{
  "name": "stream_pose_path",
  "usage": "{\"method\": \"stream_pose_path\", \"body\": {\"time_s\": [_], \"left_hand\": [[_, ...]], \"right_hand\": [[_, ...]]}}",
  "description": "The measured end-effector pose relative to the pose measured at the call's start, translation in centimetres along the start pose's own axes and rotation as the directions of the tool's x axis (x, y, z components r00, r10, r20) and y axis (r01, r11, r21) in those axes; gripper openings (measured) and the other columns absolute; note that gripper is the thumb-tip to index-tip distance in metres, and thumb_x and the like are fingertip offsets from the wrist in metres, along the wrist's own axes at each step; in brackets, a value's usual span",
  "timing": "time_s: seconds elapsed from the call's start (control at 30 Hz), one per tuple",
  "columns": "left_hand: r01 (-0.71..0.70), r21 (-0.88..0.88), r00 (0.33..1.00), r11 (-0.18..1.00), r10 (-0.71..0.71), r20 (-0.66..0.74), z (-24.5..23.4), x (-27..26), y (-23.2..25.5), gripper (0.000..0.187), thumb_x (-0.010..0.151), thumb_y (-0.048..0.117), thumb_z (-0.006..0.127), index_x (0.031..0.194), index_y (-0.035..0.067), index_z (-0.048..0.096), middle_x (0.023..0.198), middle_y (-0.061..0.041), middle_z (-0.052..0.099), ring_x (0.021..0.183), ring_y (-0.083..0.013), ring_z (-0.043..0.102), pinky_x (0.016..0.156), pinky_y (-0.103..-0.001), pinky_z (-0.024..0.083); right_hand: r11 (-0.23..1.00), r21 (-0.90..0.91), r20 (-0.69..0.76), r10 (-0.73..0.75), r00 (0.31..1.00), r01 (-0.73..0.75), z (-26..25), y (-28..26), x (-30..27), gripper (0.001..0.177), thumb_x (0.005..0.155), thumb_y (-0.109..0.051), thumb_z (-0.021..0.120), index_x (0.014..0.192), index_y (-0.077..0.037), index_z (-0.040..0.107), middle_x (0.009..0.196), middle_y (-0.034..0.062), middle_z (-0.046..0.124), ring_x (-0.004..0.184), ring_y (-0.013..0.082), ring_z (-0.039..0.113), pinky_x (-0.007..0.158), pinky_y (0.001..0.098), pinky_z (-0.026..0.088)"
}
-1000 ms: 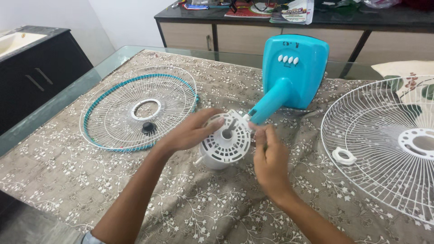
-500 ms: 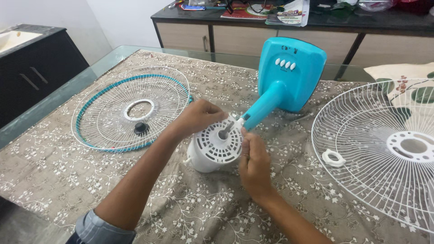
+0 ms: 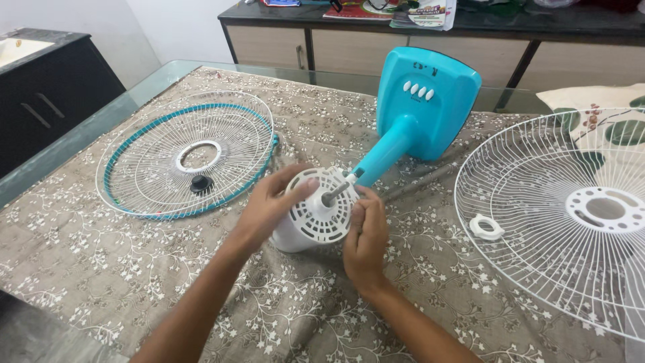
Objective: The person reassembles a disassembled electric fan on a table. They attach the motor housing to the fan neck, secure it with a screw, then install the front grille, fan blades, and rear grille, finishing by tightening the central cap.
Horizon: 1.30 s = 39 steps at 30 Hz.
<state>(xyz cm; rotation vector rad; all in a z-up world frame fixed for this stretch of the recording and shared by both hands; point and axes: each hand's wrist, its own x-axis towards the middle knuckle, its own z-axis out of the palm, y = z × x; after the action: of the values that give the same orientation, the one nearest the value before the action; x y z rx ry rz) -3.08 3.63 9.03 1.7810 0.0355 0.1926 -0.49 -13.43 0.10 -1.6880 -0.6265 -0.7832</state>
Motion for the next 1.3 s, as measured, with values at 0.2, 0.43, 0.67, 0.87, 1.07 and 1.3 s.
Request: {"method": "stream_pose_path", "body": {"time_s": [0.2, 0.43, 0.67, 0.87, 1.07, 1.3], "left_hand": [[-0.337, 0.582, 0.857, 0.740, 0.497, -0.135, 3.9, -5.5, -2.7, 0.133, 0.048, 0.050, 0.098, 0.150, -0.002, 0.031, 0.146, -0.024, 0.045, 0.136, -0.0409, 0.044, 0.110, -0.059, 0.038], [-0.391, 0.662, 0.783, 0.640, 0.609, -0.126, 6.1, -6.4, -3.6, 0.115, 0.049, 0.034, 0.101, 0.144, 0.002, 0.044, 0.143, -0.022, 0.050, 0.140, -0.0428, 0.042, 0.117, -0.058, 0.033], [-0.547, 0.547, 0.742, 0.634, 0.669, -0.032, 4.5, -4.1, -4.9, 0.116, 0.048, 0.033, 0.103, 0.143, 0.003, 0.044, 0.141, -0.020, 0.052, 0.138, -0.0404, 0.046, 0.118, -0.053, 0.038], [-0.515, 0.240, 0.848, 0.823, 0.529, 0.004, 1.6, -0.2, -5.6, 0.123, 0.049, 0.031, 0.102, 0.150, 0.005, 0.037, 0.133, -0.013, 0.064, 0.127, -0.0256, 0.066, 0.114, -0.042, 0.051], [-0.564, 0.208, 0.824, 0.799, 0.562, 0.072, -1.6, 2.3, -6.5, 0.127, 0.046, 0.026, 0.101, 0.153, 0.007, 0.035, 0.137, -0.015, 0.062, 0.131, -0.0273, 0.063, 0.120, -0.044, 0.046], [-0.515, -0.031, 0.853, 0.856, 0.516, 0.074, -2.9, 1.7, -7.3, 0.125, 0.049, 0.027, 0.099, 0.152, 0.010, 0.030, 0.142, -0.014, 0.060, 0.135, -0.0281, 0.061, 0.119, -0.044, 0.042]], "right_hand": [[0.897, 0.224, -0.037, 0.398, 0.916, -0.381, -0.1, 5.0, 2.1, 0.029, 0.113, -0.024, 0.040, 0.110, -0.002, 0.057, 0.092, 0.0110, 0.061, 0.083, 0.0224, 0.061, 0.077, 0.0368, 0.052], [0.192, 0.774, 0.176, 0.850, 0.497, -0.603, 0.6, 15.9, 6.0, 0.030, 0.109, -0.039, 0.042, 0.106, -0.013, 0.056, 0.099, 0.0061, 0.063, 0.086, 0.0214, 0.064, 0.076, 0.0428, 0.057], [0.265, 0.820, 0.086, 0.819, 0.567, -0.507, 0.9, 15.7, 5.9, 0.024, 0.108, -0.040, 0.042, 0.102, -0.018, 0.049, 0.099, 0.0032, 0.056, 0.091, 0.0227, 0.059, 0.076, 0.0450, 0.056], [0.522, 0.773, -0.097, 0.658, 0.746, -0.360, -1.7, 11.7, 8.5, 0.027, 0.111, -0.043, 0.045, 0.106, -0.017, 0.050, 0.104, -0.0006, 0.052, 0.094, 0.0144, 0.053, 0.073, 0.0374, 0.049], [0.672, 0.678, -0.210, 0.566, 0.798, -0.298, -1.3, 8.9, 8.2, 0.027, 0.113, -0.041, 0.043, 0.109, -0.014, 0.048, 0.105, -0.0008, 0.049, 0.099, 0.0137, 0.051, 0.086, 0.0353, 0.046], [0.748, 0.569, -0.165, 0.512, 0.843, -0.343, -0.2, 7.8, 6.9, 0.026, 0.121, -0.034, 0.038, 0.110, -0.011, 0.045, 0.108, 0.0012, 0.045, 0.104, 0.0148, 0.046, 0.094, 0.0375, 0.042]]}}
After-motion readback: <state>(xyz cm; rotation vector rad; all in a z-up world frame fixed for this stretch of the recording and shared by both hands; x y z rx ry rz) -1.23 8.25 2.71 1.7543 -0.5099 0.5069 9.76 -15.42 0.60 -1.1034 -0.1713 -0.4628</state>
